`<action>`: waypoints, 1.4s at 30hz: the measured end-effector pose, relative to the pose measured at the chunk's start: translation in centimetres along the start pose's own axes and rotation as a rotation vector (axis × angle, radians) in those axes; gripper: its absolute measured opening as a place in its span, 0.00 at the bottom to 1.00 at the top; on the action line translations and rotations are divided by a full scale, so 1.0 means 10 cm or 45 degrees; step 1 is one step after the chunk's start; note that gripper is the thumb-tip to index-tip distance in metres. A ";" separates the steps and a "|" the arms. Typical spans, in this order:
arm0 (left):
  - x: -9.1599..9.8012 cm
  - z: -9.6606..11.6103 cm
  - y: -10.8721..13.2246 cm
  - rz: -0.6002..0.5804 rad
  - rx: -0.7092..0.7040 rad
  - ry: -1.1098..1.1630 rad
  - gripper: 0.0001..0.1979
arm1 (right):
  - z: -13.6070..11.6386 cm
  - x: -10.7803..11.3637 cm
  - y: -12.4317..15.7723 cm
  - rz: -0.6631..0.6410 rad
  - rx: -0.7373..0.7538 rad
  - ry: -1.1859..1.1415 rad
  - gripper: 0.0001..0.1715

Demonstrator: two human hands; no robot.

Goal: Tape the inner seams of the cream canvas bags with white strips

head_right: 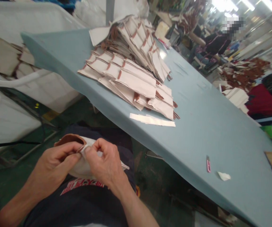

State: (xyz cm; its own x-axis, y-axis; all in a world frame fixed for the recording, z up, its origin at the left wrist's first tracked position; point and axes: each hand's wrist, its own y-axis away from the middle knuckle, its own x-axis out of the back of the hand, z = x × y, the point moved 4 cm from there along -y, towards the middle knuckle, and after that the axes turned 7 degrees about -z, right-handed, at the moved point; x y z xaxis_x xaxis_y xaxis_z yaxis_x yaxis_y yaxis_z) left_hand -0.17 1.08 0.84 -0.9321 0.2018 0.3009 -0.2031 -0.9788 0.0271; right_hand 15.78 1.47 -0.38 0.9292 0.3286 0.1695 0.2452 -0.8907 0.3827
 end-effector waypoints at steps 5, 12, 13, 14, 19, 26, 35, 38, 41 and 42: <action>-0.06 0.00 0.05 0.102 -0.099 -0.181 0.16 | 0.20 -0.09 -0.08 -0.005 -0.051 -0.140 0.22; -0.12 -0.01 -0.02 0.084 -0.141 -0.219 0.17 | 0.30 -0.08 -0.21 -0.078 -0.098 -0.117 0.27; -0.10 0.00 -0.04 0.035 -0.137 -0.176 0.17 | 0.27 -0.06 -0.19 -0.095 -0.070 -0.130 0.29; -0.07 0.01 -0.06 -0.009 -0.120 -0.121 0.17 | 0.23 -0.04 -0.17 -0.106 -0.025 -0.142 0.31; 0.08 -0.03 -0.11 -0.189 0.059 0.223 0.15 | 0.04 0.07 0.06 -0.191 0.060 -0.194 0.36; 0.08 -0.18 -0.07 -0.511 0.193 0.343 0.15 | 0.00 0.09 0.21 -0.163 -0.005 -0.157 0.24; 0.04 -0.01 -0.12 -0.374 0.155 0.205 0.18 | 0.08 0.10 0.15 -0.159 -0.008 -0.140 0.25; 0.09 -0.03 -0.17 -0.284 0.145 0.173 0.17 | 0.11 0.16 0.23 -0.263 -0.076 -0.140 0.25; 0.14 -0.09 -0.18 -0.212 0.144 0.099 0.18 | 0.20 0.22 0.43 -0.357 -0.123 -0.147 0.28; 0.15 -0.10 -0.17 -0.197 0.131 0.076 0.17 | 0.26 0.25 0.51 -0.367 -0.137 -0.158 0.31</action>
State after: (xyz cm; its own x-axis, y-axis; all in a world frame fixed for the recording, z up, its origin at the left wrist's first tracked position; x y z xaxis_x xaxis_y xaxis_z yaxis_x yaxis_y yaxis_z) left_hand -1.52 3.14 0.28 -0.9088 0.3487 0.2290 -0.3162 -0.9339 0.1672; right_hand 20.04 -3.06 -0.36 0.8539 0.5158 -0.0694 0.4787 -0.7261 0.4936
